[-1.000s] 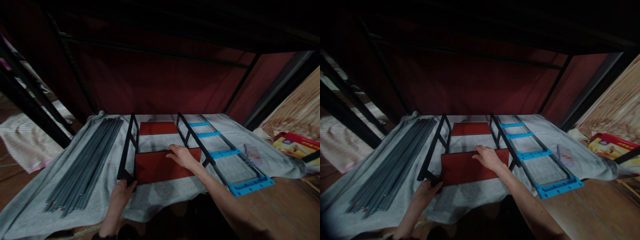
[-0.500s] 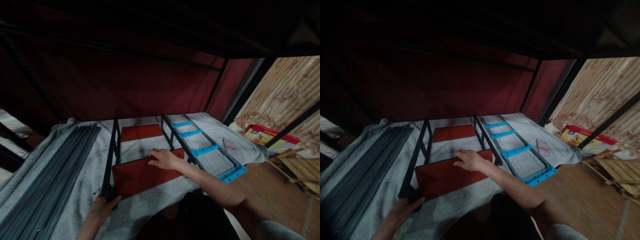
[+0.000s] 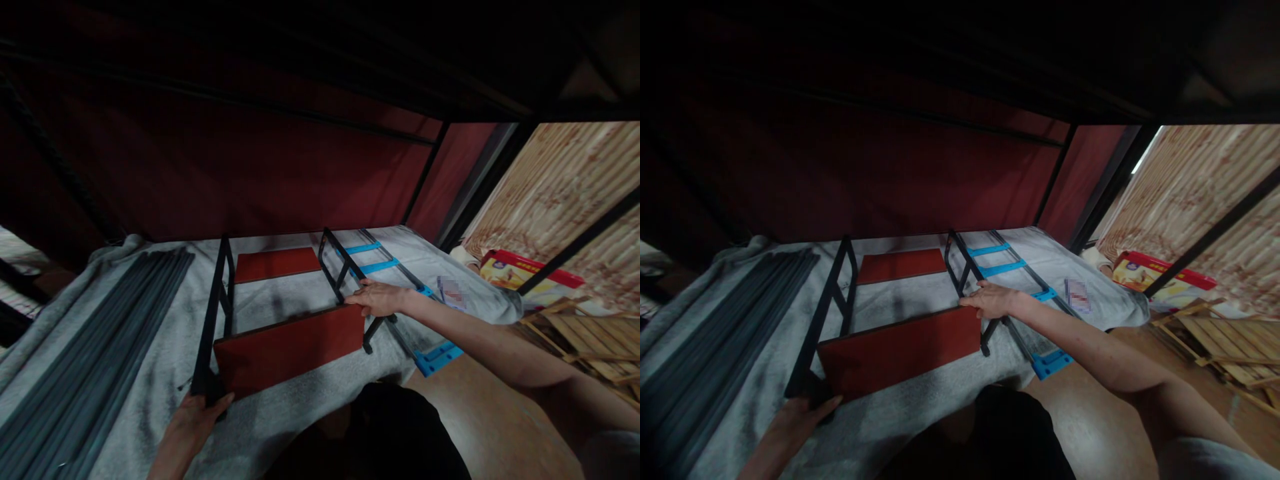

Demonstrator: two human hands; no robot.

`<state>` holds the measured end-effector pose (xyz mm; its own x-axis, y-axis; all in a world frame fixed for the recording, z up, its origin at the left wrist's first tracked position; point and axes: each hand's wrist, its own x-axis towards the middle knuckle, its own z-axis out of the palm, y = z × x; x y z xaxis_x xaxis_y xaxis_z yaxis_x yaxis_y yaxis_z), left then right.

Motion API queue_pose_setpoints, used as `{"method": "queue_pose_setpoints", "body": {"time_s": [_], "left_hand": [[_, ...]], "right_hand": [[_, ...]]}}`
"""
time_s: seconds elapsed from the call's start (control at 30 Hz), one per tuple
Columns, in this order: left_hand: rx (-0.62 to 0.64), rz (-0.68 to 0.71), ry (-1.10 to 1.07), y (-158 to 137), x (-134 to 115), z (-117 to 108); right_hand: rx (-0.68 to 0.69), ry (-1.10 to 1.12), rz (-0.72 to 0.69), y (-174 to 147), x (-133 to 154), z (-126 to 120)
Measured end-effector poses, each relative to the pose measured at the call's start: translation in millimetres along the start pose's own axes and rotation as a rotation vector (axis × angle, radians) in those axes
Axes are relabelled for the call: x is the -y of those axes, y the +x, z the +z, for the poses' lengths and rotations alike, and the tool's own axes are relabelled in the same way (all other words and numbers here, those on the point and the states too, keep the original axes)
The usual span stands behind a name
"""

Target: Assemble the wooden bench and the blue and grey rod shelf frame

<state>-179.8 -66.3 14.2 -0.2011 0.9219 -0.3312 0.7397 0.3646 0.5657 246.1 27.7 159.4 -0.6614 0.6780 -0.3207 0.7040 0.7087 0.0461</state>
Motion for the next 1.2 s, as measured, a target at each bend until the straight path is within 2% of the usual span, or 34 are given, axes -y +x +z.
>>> {"method": "queue_pose_setpoints", "body": {"time_s": [0.1,0.2,0.4,0.5,0.63,0.8,0.97,1.07,1.2], "left_hand": [[0.011,0.016,0.0,1,4,1],[0.039,0.019,-0.028,4,8,2],[0.029,0.024,-0.025,4,8,2],[0.007,0.043,-0.016,1,6,0],[0.005,0.062,0.014,-2,5,1],[-0.041,0.064,0.111,-8,3,6],[-0.07,0.014,0.205,-21,-7,5],[-0.079,0.002,0.196,-24,-8,5],[-0.149,0.052,0.126,-26,-3,10]], "right_hand": [[-0.018,0.074,-0.028,-7,-2,2],[-0.129,0.107,-0.069,-13,10,10],[-0.432,0.193,0.161,-30,45,46],[-0.523,0.32,0.168,-34,51,59],[-0.627,0.408,0.176,-35,49,64],[-0.617,0.345,0.132,-36,54,66],[-0.609,0.193,0.198,-37,68,67],[-0.604,0.153,0.202,-36,77,65],[-0.606,0.142,0.166,-24,92,60]]}}
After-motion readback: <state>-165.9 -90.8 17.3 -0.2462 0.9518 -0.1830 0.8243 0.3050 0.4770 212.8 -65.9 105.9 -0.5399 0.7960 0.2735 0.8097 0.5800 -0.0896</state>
